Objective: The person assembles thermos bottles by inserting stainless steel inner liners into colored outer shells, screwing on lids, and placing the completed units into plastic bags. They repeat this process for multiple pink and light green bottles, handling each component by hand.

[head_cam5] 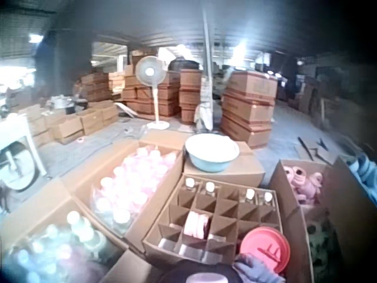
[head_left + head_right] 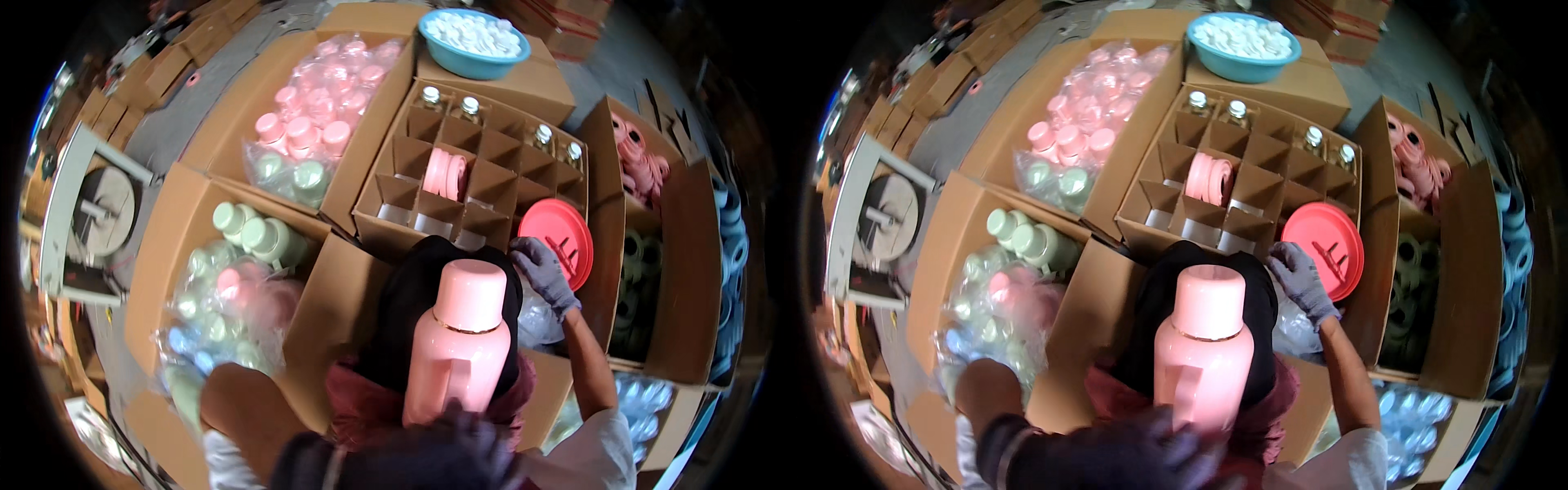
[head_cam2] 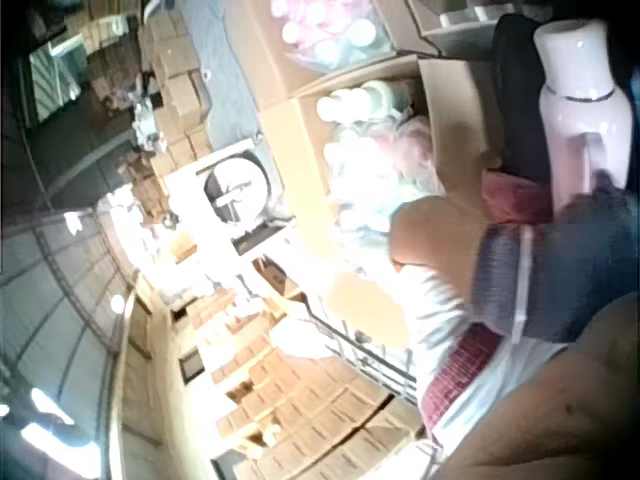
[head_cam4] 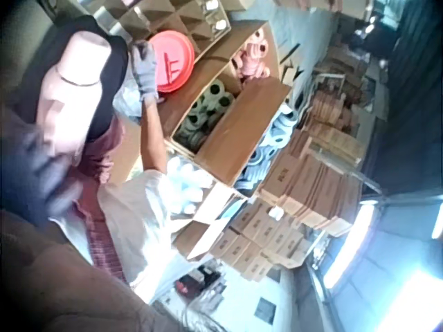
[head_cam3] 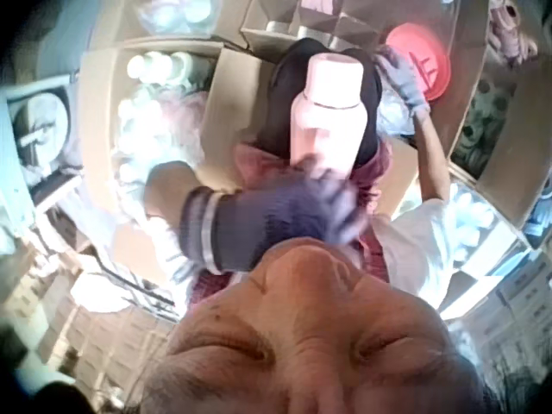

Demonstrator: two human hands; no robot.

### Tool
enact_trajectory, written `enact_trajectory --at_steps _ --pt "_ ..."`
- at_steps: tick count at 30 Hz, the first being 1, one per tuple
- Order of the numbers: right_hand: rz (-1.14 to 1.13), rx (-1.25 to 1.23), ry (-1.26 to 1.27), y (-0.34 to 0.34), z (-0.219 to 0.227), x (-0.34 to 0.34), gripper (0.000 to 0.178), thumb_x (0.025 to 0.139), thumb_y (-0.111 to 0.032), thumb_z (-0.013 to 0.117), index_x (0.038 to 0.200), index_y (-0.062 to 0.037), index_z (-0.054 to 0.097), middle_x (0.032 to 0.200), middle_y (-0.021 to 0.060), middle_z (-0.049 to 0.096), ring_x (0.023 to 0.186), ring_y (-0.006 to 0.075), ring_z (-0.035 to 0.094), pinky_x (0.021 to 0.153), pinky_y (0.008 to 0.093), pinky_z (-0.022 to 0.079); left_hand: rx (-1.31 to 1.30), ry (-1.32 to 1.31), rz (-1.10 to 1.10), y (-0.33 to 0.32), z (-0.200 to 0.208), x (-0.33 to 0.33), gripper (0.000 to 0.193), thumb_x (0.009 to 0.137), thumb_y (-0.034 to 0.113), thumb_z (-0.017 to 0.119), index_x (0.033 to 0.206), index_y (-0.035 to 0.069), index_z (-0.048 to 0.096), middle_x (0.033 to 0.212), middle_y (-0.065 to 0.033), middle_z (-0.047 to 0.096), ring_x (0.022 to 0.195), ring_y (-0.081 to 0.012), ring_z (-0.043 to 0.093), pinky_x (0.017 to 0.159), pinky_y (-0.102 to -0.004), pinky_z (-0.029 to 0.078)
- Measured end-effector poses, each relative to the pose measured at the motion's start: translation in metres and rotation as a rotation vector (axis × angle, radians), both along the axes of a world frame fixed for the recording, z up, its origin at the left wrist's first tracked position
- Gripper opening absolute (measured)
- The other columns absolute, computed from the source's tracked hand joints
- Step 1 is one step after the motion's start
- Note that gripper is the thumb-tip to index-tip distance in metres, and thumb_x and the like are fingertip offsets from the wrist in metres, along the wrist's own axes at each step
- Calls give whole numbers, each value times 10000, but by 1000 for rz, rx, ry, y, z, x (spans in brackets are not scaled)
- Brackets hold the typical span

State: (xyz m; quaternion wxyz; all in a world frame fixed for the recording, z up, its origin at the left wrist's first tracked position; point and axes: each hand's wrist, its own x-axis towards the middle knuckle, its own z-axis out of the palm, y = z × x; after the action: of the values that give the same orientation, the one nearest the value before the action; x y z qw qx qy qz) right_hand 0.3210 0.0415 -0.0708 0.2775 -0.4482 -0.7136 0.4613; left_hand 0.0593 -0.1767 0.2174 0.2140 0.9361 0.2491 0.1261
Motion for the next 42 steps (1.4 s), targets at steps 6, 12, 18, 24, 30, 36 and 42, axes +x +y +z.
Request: enact_trajectory --at_steps 6,12,18,24,30,36,42 --pt "-450 144 -235 -24 20 104 238 912 -144 654 1099 1 632 909 99 656 824 147 609 722 295 500 -70 -530 -199 26 -34 48 264 831 276 558 1033 119 624 1134 -106 617 1068 -304 584 975 -546 417" --pt "-179 -291 -1209 -88 29 132 445 808 -384 734 1130 -87 655 1059 201 622 988 396 632 815 451 526 2 -558 -78 93 -98 45 238 913 227 545 1051 62 648 1062 -79 655 987 -247 618 891 -436 467" --pt "-490 -632 452 -76 -98 116 312 907 -325 675 928 -18 624 730 39 610 662 178 609 636 298 499 -808 -579 145 222 -171 -4 292 997 201 492 1168 19 644 1127 -73 670 1104 -172 607 983 -299 453" --pt "-186 -571 1123 -25 77 -22 197 999 -217 519 1055 -51 609 914 11 629 857 132 588 786 297 497 -61 -213 -180 246 -253 1 275 943 94 471 1179 23 593 1050 -160 643 996 -310 623 920 -364 475" --pt "214 -263 283 -27 119 0 132 915 -122 580 955 -29 665 831 6 631 740 105 570 647 261 449 -553 -895 527 221 -208 -19 319 1034 199 398 1180 -21 579 1106 -86 641 1013 -182 606 934 -323 484" --pt "-173 -241 452 -108 91 -26 122 945 -81 521 959 18 592 844 28 610 762 92 554 715 230 461 -793 -991 993 24 -199 -52 421 960 99 518 1351 -18 414 1046 -91 664 941 -172 639 781 -309 511" --pt "-199 -46 543 -163 90 -19 115 888 -30 538 971 -1 612 948 79 609 881 170 578 811 296 461 -209 -420 1135 -54 -156 -18 508 934 77 555 1405 -17 387 1056 -147 656 922 -259 648 853 -376 517"
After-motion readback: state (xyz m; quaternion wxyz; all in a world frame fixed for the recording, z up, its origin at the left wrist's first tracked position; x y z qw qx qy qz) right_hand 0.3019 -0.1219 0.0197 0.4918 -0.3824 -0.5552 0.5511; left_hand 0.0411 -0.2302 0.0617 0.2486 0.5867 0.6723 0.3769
